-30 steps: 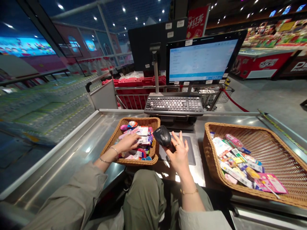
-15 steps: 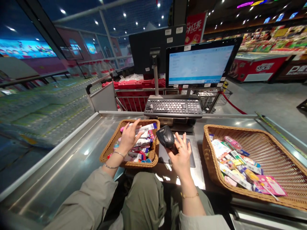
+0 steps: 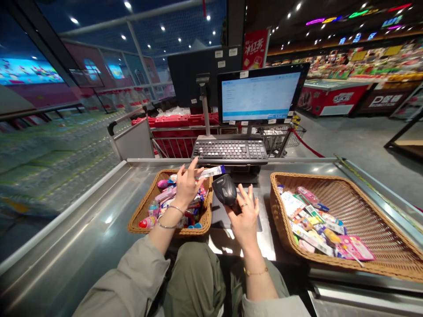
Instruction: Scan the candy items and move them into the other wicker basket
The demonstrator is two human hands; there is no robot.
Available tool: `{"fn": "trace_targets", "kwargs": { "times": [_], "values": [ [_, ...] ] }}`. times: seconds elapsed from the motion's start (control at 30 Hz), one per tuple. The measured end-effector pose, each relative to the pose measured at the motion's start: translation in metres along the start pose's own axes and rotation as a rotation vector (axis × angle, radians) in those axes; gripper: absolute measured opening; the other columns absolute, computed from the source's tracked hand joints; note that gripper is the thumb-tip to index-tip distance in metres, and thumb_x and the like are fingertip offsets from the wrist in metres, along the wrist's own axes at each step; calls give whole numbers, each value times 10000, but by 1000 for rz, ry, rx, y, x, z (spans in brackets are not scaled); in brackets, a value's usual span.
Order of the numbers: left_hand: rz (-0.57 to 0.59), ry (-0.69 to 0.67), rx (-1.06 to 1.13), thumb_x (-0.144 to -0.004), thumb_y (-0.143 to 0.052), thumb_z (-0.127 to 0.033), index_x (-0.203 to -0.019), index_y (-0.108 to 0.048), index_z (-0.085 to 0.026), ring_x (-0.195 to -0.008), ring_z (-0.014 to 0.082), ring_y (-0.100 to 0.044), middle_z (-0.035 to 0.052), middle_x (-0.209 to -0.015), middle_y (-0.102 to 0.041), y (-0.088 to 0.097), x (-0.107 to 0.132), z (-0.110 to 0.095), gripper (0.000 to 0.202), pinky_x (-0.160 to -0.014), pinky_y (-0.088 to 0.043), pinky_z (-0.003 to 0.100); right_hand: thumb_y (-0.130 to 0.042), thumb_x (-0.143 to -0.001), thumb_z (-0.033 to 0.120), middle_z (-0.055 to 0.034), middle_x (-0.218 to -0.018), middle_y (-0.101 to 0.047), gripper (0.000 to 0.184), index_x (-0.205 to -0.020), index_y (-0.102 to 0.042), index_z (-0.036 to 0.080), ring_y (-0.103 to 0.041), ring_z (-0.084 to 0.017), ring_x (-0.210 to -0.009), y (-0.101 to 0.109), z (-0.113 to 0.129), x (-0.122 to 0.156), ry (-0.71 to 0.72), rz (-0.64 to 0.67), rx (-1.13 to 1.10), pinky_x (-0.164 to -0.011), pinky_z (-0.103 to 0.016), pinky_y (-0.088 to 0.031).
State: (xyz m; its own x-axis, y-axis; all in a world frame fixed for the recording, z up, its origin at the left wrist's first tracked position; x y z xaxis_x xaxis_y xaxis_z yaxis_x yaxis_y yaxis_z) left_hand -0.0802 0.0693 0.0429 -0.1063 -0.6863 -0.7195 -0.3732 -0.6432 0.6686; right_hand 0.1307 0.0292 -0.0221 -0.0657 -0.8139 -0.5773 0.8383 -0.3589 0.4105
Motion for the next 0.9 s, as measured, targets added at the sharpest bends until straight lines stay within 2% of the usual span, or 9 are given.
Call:
{"fn": "trace_targets", "kwargs": {
  "times": [0.17,0.4,0.6,0.9],
  "values": [
    [-19,-6,-47,-940,-622,-248,-1562,-204,-231,-1180,197,-655,48,-1147,-764,-6,-3,-6,749,-1218,-211,472,-619,-882,466,-111,-1476,-541,404,-1222,-661,252,-292,-347,-1500,1,-1,0,-20,2,11,-1163,-694,-197],
    [-54,-21,-125,-949,-606,-288,-1554,-277,-215,-1200,214,-637,79,-1234,-727,-12,-5,-8,693,-1264,-58,512,-604,-885,508,-108,-1481,-535,432,-1230,-655,253,-282,-347,-1504,3,-1,0,-33,4,18,-1165,-693,-184],
    [-92,-58,-119,-954,-600,-297,-1566,-241,-225,-1228,200,-620,69,-1301,-693,-14,-6,-11,713,-1260,63,527,-603,-887,504,-107,-1486,-531,425,-1225,-645,249,-275,-341,-1507,2,-2,0,-33,3,16,-1169,-696,-157],
    [-54,-36,-104,-939,-619,-293,-1560,-266,-230,-1241,216,-613,69,-1295,-695,-17,-8,-14,718,-1251,58,570,-582,-887,440,-114,-1476,-541,366,-1188,-658,245,-278,-335,-1507,4,-4,-1,-40,-11,29,-1158,-706,-159]
  ]
}}
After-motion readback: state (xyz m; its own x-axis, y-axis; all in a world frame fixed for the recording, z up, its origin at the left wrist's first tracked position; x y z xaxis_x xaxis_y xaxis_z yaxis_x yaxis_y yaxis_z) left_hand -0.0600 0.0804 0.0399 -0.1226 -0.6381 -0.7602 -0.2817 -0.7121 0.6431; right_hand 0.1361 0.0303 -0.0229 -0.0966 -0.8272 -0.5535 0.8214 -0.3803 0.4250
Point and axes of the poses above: each hand's wrist, its own x-axis away from the middle knuckle, its own y-axis out of the back of the hand, z = x × y, the point moved 5 cm from there along -x, towards the middle knuckle
